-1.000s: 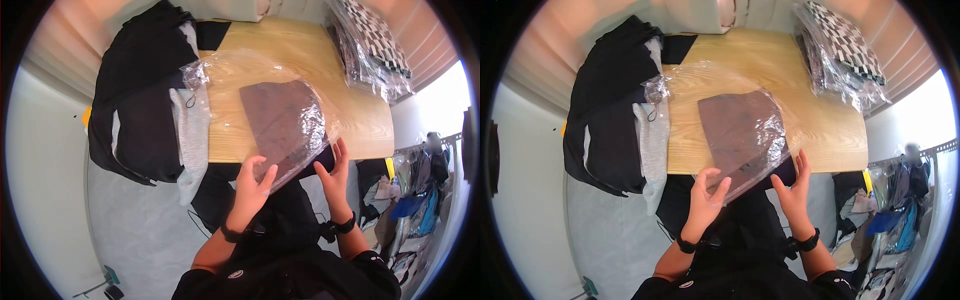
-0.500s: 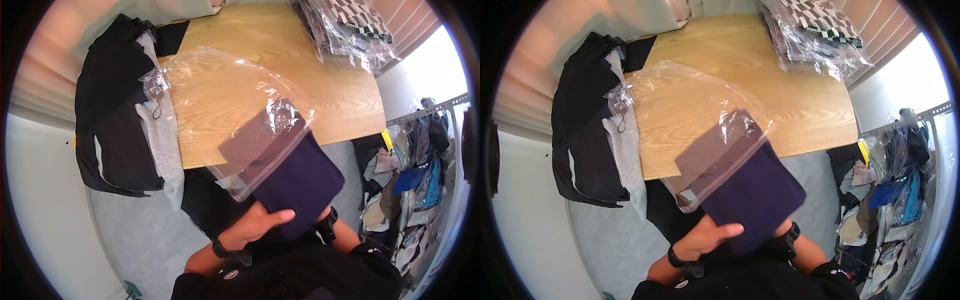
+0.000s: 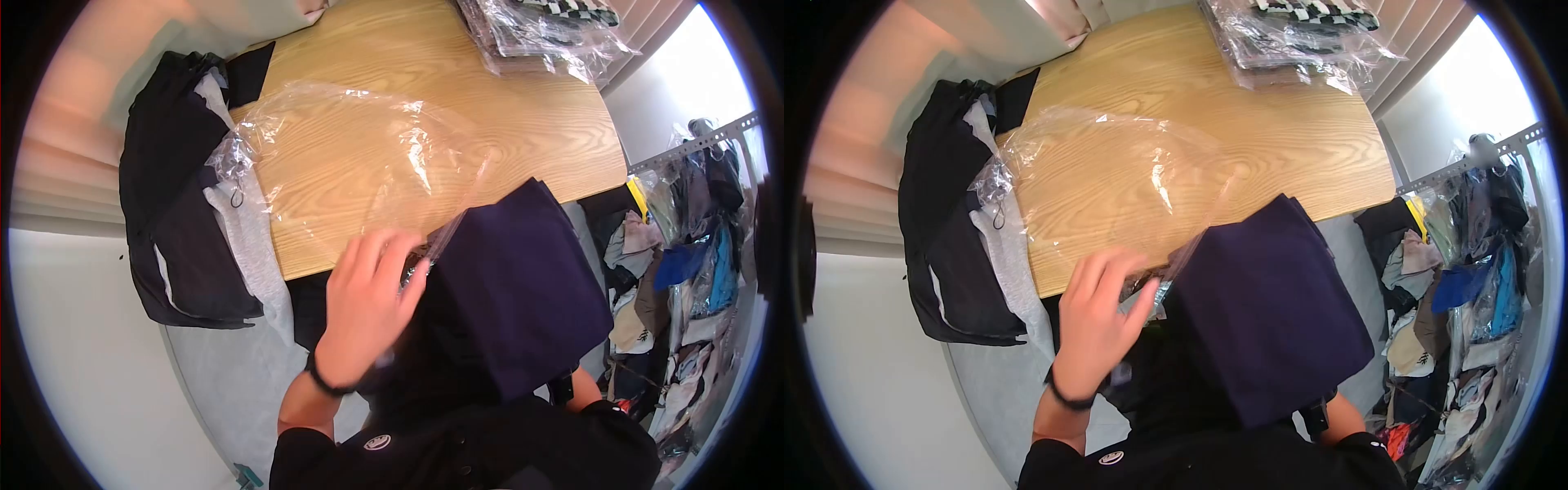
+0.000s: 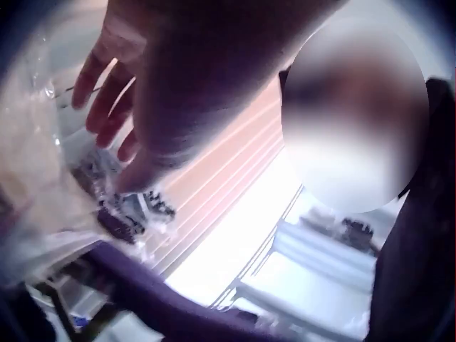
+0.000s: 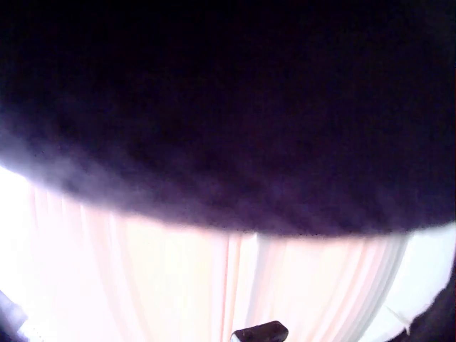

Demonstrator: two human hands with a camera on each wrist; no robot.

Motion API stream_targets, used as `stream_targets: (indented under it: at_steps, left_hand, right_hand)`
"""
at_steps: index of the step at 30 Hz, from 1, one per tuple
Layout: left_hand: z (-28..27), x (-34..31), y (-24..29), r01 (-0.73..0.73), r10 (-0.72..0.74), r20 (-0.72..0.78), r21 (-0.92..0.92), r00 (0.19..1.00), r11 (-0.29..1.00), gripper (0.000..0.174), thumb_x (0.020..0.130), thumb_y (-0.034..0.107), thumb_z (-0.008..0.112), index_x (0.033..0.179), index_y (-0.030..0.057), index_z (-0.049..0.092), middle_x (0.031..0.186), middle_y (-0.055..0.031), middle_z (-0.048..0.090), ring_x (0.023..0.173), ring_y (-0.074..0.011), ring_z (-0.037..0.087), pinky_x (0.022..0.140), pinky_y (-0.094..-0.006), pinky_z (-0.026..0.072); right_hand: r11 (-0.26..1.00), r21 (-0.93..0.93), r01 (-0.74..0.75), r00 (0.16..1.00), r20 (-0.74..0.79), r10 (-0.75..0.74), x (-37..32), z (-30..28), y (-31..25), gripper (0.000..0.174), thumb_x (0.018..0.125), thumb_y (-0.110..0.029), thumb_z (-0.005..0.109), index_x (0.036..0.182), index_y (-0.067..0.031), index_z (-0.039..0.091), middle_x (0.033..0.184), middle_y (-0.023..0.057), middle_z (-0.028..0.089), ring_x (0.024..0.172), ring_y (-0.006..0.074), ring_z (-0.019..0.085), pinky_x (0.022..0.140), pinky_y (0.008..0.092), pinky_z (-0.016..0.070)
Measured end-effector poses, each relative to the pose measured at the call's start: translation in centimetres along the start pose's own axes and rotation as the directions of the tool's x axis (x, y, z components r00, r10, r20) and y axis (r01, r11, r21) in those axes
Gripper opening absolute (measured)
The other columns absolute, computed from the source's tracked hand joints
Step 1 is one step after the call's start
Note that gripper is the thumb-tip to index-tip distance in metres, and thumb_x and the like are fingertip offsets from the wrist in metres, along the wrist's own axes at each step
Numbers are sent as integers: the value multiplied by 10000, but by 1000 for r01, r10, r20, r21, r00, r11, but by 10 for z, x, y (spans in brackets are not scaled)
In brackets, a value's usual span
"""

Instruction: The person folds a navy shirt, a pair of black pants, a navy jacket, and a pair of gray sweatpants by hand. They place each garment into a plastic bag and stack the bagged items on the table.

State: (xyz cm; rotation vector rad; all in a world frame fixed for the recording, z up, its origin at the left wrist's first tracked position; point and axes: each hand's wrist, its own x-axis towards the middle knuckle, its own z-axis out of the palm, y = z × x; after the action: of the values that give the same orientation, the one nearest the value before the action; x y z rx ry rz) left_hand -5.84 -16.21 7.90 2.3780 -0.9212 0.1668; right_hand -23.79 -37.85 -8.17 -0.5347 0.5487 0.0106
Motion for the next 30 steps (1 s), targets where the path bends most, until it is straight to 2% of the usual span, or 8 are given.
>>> stream_targets:
  at_steps: [4,13,16,19,21,24,26,30]
  left_hand:
    - [40,14,-18,3,-4,5,215,1000,977,371,729,64,694,1078,26,575,1053,-107,577,962,-296,577,789,-360,485]
    - [35,0,-42,87,-88,100,17,991,996,294,700,-7,677,985,23,609,956,-112,629,878,-290,626,753,-353,507]
    - [27,8,-44,130,-143,-45,-218,989,967,85,759,19,692,809,34,625,806,-98,641,729,-267,640,634,-314,495]
    - [18,13,-51,187,-224,-134,-241,965,952,95,772,69,716,808,37,634,820,-89,653,721,-237,641,642,-302,497]
    - [5,18,-45,277,-313,-103,-262,944,924,100,780,52,721,827,-4,652,854,-96,680,778,-167,652,739,-282,528]
    - [-10,22,-39,228,-274,-99,-333,957,915,102,767,34,720,826,-9,647,854,-88,680,766,-154,647,730,-289,538]
    - [-19,20,-37,109,-116,-170,-49,979,993,119,748,-4,713,839,-7,637,855,-89,675,768,-157,646,714,-291,539]
    - [-28,11,-41,50,-54,-210,-23,976,998,151,724,-21,716,844,-4,625,871,-90,662,773,-197,648,691,-292,525]
  right_hand:
    - [999,-21,33,999,1,-33,79,70,-9,397,924,-197,402,1264,-8,482,1201,112,575,1076,249,565,924,365,466]
    - [998,-3,59,998,2,-59,61,25,-25,399,927,-207,405,1265,-10,481,1202,111,574,1080,247,562,923,366,466]
    - [998,-8,64,998,9,-64,36,4,-18,399,928,-210,405,1265,-11,481,1202,110,574,1081,247,561,922,366,466]
    - [998,-19,64,998,21,-63,1,-14,0,400,929,-214,406,1266,-12,481,1202,110,574,1082,246,560,922,367,466]
    - [997,-29,67,997,30,-66,62,57,13,400,929,-216,407,1266,-13,481,1202,110,574,1083,246,559,921,367,466]
    - [996,-43,80,996,41,-78,50,52,19,401,930,-219,408,1266,-14,481,1202,109,574,1084,246,558,921,367,466]
    - [995,-48,90,995,48,-88,59,66,25,401,931,-222,408,1267,-15,481,1202,109,573,1085,245,557,921,368,466]
    - [993,-64,96,994,64,-92,66,57,13,402,932,-226,409,1267,-16,480,1203,108,573,1087,245,556,920,368,466]
